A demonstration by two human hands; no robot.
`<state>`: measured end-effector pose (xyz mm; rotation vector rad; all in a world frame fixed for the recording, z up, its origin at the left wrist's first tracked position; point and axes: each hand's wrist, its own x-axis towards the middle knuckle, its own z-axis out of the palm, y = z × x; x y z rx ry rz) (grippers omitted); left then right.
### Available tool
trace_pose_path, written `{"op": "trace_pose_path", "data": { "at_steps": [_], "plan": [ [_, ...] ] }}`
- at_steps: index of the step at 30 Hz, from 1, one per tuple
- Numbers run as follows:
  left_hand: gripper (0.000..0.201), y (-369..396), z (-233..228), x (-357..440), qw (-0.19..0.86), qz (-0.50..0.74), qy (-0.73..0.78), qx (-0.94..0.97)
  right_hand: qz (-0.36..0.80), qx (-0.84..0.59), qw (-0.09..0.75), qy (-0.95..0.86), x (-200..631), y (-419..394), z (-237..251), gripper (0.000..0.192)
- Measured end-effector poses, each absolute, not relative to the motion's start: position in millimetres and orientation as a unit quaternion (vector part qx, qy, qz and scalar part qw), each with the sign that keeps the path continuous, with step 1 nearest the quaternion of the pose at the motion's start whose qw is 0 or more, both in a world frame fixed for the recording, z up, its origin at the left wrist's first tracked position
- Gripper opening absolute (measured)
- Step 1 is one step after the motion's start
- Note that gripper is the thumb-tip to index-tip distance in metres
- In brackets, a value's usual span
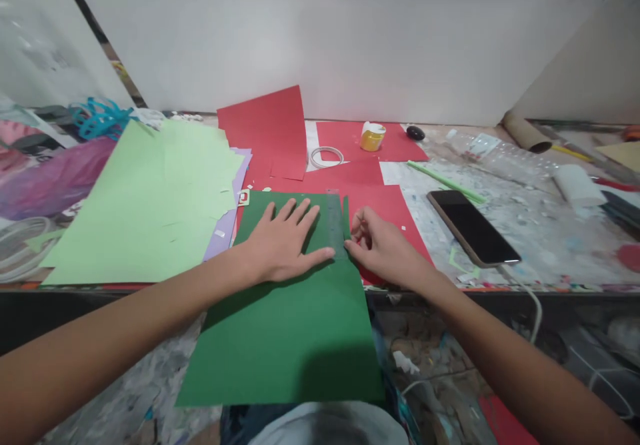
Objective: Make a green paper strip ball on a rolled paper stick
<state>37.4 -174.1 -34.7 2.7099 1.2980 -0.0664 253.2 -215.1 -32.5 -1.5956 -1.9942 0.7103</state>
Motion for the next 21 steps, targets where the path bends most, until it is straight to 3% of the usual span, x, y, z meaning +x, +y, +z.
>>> {"op": "trace_pose_path", "data": {
  "at_steps": [13,21],
  "plan": [
    [0.096,-98.4,-39.3,51.1,0.07,-0.025,0.417,0.906,0.273,-0.592,0.277,-0.706,270.8,-128.4,-35.1,0.025],
    [0.093,-97.2,-28.9,63.3,0.081,0.0,0.346,0.935,0.297,-0.555,0.276,-0.727,282.4,-120.0,-37.0,0.026]
  ]
}}
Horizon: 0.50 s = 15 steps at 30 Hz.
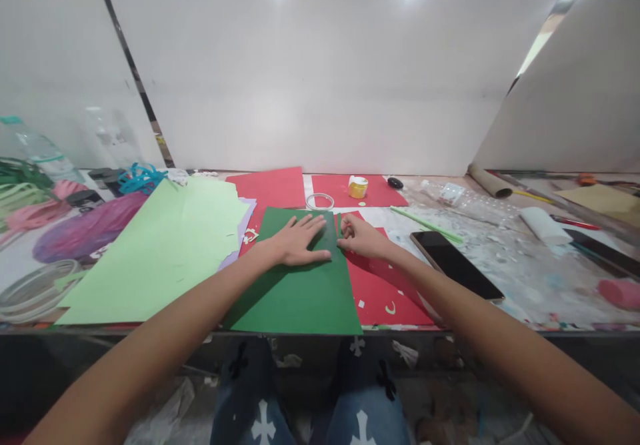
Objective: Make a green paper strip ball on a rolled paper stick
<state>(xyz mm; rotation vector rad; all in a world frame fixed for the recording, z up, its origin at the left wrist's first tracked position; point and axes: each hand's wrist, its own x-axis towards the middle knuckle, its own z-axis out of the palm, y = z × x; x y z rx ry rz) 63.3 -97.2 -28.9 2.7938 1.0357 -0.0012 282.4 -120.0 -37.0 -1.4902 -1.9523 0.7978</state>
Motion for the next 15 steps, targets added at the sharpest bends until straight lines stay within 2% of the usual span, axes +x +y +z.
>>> {"op": "trace_pose_path", "data": {
  "at_steps": [6,10,12,15],
  "plan": [
    [0.092,-121.8,-26.5,68.4,0.077,-0.044,0.3,0.95,0.402,-0.514,0.272,-0.708,291.1,-118.7,-35.5,0.027],
    [0.089,-143.2,-18.8,67.7,0.079,-0.04,0.303,0.949,0.416,-0.517,0.248,-0.706,293.2,-115.4,-35.9,0.029],
    [0.083,-148.8,-13.5,69.1,0.078,-0.034,0.29,0.953,0.417,-0.519,0.246,-0.705,293.9,-115.4,-35.5,0.028],
    [0.061,-145.5,-11.4,72.4,0.073,-0.012,0.29,0.954,0.432,-0.523,0.247,-0.692,294.4,-116.7,-32.8,0.026]
  ]
}}
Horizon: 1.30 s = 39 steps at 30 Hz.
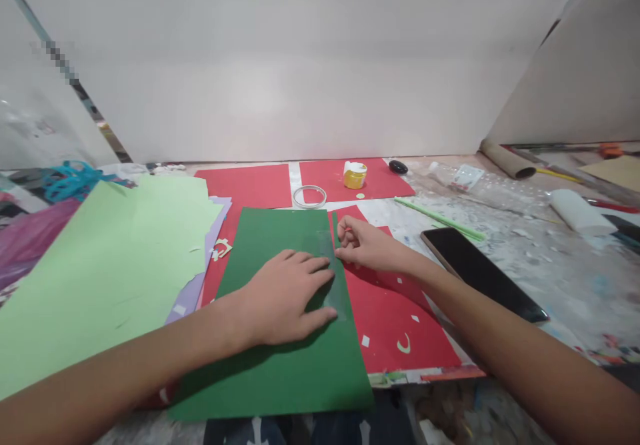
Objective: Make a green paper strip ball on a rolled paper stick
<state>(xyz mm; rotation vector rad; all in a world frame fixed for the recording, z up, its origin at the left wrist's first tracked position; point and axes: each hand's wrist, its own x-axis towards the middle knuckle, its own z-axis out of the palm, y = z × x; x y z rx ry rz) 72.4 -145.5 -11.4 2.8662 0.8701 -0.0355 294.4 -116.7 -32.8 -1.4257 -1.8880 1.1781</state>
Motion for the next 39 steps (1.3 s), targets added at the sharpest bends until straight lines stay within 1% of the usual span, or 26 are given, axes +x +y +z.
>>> {"op": "trace_pose_path", "data": {
  "at_steps": [2,5,8,15,23,26,31,39],
  "plan": [
    [0.06,-139.2,-17.0,73.6,0.067,0.015,0.314,0.947,0.454,-0.52,0.245,-0.68,294.7,-117.3,-30.9,0.027],
    [0.072,-133.3,-31.1,72.4,0.068,0.03,0.328,0.942,0.463,-0.521,0.238,-0.677,295.7,-117.3,-29.5,0.029],
    [0.073,-134.7,-40.3,69.6,0.079,0.028,0.323,0.943,0.457,-0.524,0.237,-0.678,296.6,-117.3,-29.4,0.029],
    [0.078,-142.7,-38.7,68.3,0.083,0.027,0.322,0.943,0.453,-0.529,0.241,-0.676,297.1,-118.3,-30.2,0.028],
    [0.077,-152.5,-38.9,70.4,0.074,0.031,0.326,0.942,0.438,-0.53,0.246,-0.683,294.9,-118.2,-29.6,0.028],
    [0.078,-153.7,-39.9,70.4,0.071,0.031,0.329,0.941,0.425,-0.529,0.229,-0.698,296.0,-120.3,-26.3,0.029],
    [0.078,-154.7,-40.9,71.5,0.077,0.031,0.333,0.939,0.416,-0.516,0.174,-0.728,299.0,-126.2,-20.5,0.031],
    [0.079,-157.1,-41.5,74.2,0.088,0.036,0.345,0.934,0.395,-0.524,0.148,-0.74,295.8,-131.1,-13.3,0.029]
  ]
}}
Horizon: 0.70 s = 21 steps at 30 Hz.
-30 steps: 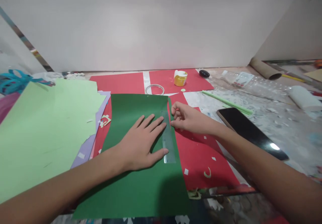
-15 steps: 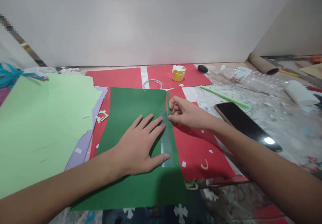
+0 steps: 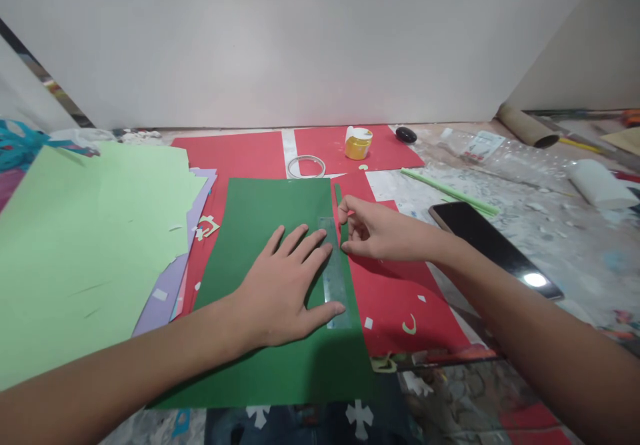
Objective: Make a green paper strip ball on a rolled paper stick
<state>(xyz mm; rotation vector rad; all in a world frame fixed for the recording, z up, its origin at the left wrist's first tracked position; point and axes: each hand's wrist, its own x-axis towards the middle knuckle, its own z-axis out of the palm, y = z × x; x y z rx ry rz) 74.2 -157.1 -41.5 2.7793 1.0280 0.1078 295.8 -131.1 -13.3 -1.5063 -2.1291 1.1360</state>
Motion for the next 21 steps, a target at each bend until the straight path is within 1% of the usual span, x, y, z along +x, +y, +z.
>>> {"op": "trace_pose_path", "data": {
  "at_steps": [10,17,21],
  "plan": [
    [0.078,-157.1,-41.6,74.9,0.091,0.034,0.35,0.932,0.411,-0.506,0.131,-0.747,297.4,-131.0,-11.7,0.03],
    [0.076,-157.7,-41.7,75.6,0.089,0.036,0.348,0.933,0.393,-0.513,0.126,-0.752,293.4,-134.3,-8.7,0.031],
    [0.076,-157.9,-41.0,76.1,0.087,0.034,0.344,0.934,0.358,-0.524,0.123,-0.763,290.2,-137.3,-7.5,0.031]
  ]
}}
